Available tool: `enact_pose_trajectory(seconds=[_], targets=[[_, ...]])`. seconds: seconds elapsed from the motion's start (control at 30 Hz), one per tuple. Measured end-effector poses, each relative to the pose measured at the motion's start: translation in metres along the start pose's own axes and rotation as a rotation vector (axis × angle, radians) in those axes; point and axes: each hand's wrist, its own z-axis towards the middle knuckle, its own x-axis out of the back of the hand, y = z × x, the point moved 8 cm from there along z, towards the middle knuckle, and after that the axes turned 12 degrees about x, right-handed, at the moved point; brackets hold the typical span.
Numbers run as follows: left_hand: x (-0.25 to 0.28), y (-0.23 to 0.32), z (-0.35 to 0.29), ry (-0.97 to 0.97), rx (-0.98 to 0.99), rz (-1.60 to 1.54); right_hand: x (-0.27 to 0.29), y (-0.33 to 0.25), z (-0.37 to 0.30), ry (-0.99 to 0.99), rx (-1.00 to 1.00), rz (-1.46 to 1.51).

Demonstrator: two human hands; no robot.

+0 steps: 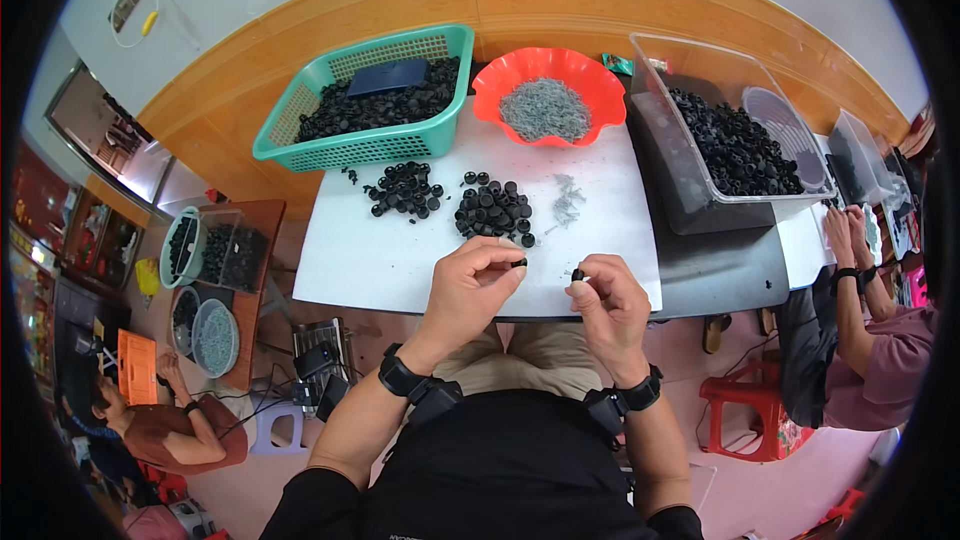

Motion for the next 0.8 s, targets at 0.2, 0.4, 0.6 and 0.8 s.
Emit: enact_pose_trajectory(seconds=[0.2, 0.4, 0.6, 0.8], targets=[[0.003, -0.021, 0.001, -0.078, 0.165, -0.293, 0.000, 0.001, 0.000, 0.008, -0.021, 0.033], [-0.001, -0.026, -0.004, -0.177, 0.243, -0.579, 0.001, 0.002, -0.001, 0.018, -0.035, 0.043], [-0.004, -0.028, -0.006, -0.224, 0.299, -0.730, 0.001, 0.003, -0.003, 0.030, -0.060, 0.078], [-0.009, -0.028, -0.007, -0.275, 0.338, -0.762, -0.003, 0.000, 0.001, 0.002, -0.115, 0.096]])
